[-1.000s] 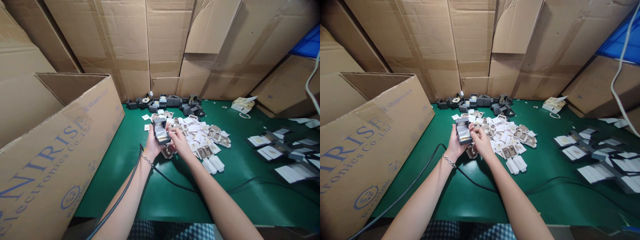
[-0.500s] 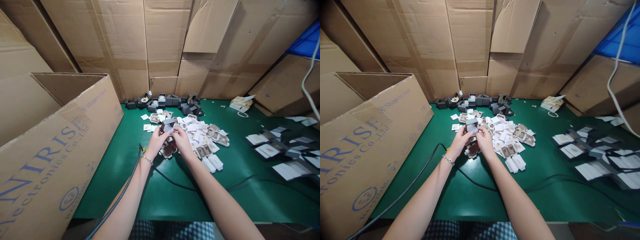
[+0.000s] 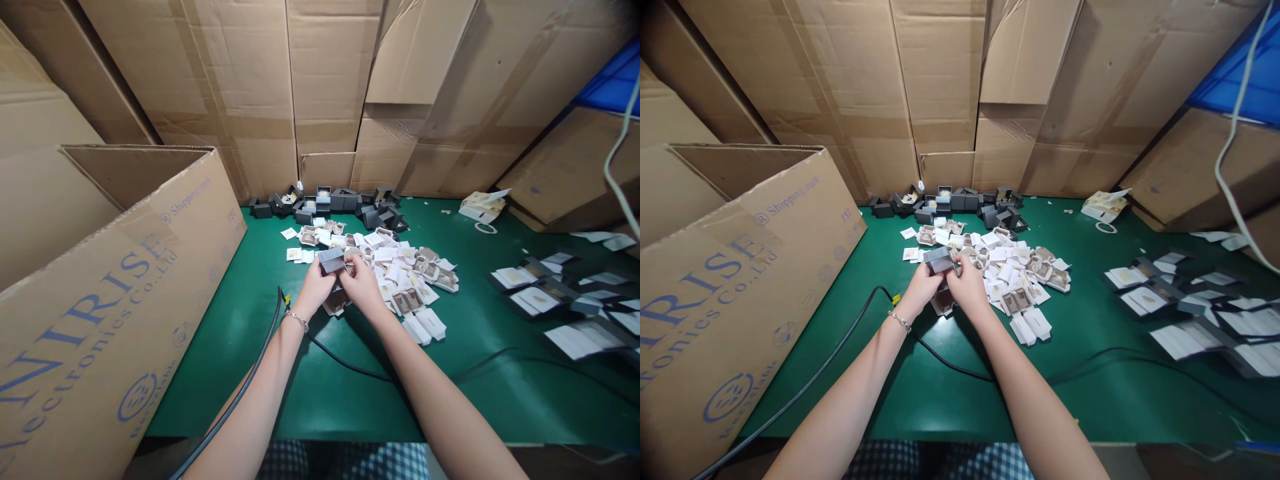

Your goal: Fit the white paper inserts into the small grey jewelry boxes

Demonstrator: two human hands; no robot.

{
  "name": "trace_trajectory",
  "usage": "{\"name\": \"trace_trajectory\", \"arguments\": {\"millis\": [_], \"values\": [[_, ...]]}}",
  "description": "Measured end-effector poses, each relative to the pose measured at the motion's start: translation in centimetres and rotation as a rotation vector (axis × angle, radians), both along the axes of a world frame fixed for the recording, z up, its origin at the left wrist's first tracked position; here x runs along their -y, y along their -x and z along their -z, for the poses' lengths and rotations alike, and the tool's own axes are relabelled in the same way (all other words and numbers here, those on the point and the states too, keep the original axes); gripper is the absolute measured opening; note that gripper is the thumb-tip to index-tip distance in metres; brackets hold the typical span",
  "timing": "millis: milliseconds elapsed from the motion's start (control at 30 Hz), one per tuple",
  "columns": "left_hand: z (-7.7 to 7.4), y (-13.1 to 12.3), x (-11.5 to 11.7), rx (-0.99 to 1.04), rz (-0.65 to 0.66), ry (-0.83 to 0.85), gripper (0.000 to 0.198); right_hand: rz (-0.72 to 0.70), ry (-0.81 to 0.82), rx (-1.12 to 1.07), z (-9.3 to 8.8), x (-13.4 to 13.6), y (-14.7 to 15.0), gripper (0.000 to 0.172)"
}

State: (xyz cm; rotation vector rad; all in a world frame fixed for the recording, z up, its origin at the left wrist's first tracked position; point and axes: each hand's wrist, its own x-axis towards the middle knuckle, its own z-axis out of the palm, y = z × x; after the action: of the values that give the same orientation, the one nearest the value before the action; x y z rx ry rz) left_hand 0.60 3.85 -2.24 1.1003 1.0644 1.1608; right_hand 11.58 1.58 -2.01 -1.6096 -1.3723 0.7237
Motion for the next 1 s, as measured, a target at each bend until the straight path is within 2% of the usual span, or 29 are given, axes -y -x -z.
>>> {"name": "trace_trajectory", "arguments": {"millis": [200,400,667,800,1000], "values": [[-0.3,0.1,0.4,-0.034,0.030,-0.009,0.039,-0.089,0.156,-0.370,1.0,-0.7,0.2,0.022],[-0.5,-0.2,0.5,-0.022,0.016,-0.031,0.037,-0.111,0.117,-0.395,1.3,-1.0,0.2,0.023],[-0.5,-0.1,0.7,0.019,0.075,-0.060,0.037,-0.092,0.107,-0.498,0.4,-1.0,0.1,0.024],[-0.5,-0.1,0.7,0.035,0.081,-0.046,0.037,-0.103,0.094,-0.475,0.2,-1.0,0.0,0.023],[-0.6,0.0,0.4,0.100,0.045,0.057,0.032,-0.082,-0.037,-0.207,0.3,-0.4,0.2,0.018]]}}
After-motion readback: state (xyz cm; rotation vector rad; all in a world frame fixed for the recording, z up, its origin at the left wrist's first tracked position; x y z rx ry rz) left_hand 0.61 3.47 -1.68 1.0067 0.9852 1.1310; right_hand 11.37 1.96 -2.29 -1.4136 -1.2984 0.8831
